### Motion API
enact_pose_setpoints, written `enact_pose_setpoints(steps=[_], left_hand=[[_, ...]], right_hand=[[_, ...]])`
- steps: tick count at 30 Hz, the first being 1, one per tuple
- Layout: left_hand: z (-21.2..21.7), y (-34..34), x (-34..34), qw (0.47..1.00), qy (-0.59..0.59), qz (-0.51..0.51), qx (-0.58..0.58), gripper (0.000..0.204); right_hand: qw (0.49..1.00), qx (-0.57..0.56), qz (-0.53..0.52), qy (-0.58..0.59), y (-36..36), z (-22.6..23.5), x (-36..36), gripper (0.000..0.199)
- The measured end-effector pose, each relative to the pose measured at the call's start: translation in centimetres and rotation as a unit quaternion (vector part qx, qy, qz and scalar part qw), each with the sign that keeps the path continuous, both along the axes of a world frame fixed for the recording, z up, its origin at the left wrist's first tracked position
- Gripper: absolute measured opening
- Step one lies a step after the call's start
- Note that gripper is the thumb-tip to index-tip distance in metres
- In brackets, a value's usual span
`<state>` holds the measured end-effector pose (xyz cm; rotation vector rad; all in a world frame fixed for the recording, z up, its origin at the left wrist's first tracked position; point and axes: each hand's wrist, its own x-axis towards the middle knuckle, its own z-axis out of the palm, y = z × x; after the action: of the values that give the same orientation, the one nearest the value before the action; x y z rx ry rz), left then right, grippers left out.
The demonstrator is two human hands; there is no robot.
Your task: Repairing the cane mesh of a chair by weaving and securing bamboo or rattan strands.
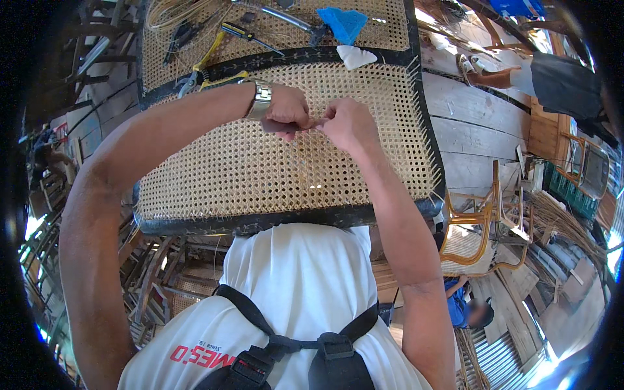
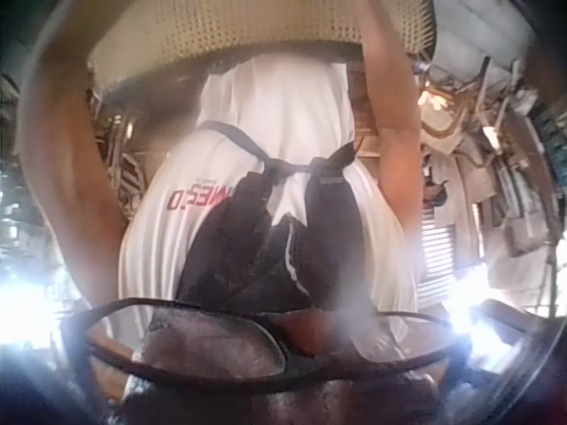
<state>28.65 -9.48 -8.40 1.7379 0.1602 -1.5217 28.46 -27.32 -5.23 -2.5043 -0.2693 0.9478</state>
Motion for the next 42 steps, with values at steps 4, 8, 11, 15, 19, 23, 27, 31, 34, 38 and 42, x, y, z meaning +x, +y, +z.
enact_pose_setpoints(steps=[4, 8, 11, 15, 19, 23, 27, 31, 34, 38, 42], left_hand=[[0.5, 0.2, 0.4, 0.996, 0.083, 0.020, -0.015, 0.026], [2.8, -1.1, 0.9, 0.991, -0.055, -0.092, 0.080, 0.043], [2.4, -1.1, 0.4, 0.976, -0.130, -0.137, 0.105, 0.042], [2.6, 0.7, -0.7, 0.972, -0.205, -0.098, 0.064, 0.041], [4.4, 8.3, 1.1, 0.869, -0.400, -0.183, 0.225, 0.042], [5.5, 13.3, 1.3, 0.823, -0.473, -0.083, 0.303, 0.046], [5.0, 5.6, -1.9, 0.841, -0.533, -0.059, 0.075, 0.044], [4.0, 1.3, -2.3, 0.887, -0.383, -0.203, 0.159, 0.045], [3.3, 1.2, -2.3, 0.882, -0.392, -0.217, 0.148, 0.044], [0.7, 4.0, -2.0, 0.869, -0.448, -0.178, 0.113, 0.040], [0.7, 4.3, -1.6, 0.853, -0.466, -0.195, 0.131, 0.041]], right_hand=[[0.997, 0.027, 0.069, -0.033, -0.4, 1.5, -0.7, 0.022], [0.997, 0.034, 0.034, -0.066, -0.2, 1.1, -1.8, 0.021], [0.991, -0.023, 0.043, -0.124, 1.3, 1.8, -3.3, 0.016], [0.981, -0.079, 0.095, -0.148, 1.9, 1.8, -4.0, 0.029], [0.987, -0.055, 0.082, -0.130, 0.3, 0.8, -3.7, 0.027], [0.982, -0.029, 0.119, -0.142, -0.5, 0.4, -3.6, 0.023], [0.979, 0.016, 0.054, -0.196, -2.3, 1.9, -3.8, 0.023], [0.997, -0.076, -0.006, -0.021, -2.3, 2.9, -2.6, 0.034], [0.998, -0.061, -0.004, -0.013, -3.1, 2.2, -2.6, 0.037], [0.996, -0.078, -0.001, -0.037, -2.6, 3.0, -3.4, 0.036], [0.998, -0.063, -0.017, -0.027, -2.5, 3.4, -3.6, 0.036]])
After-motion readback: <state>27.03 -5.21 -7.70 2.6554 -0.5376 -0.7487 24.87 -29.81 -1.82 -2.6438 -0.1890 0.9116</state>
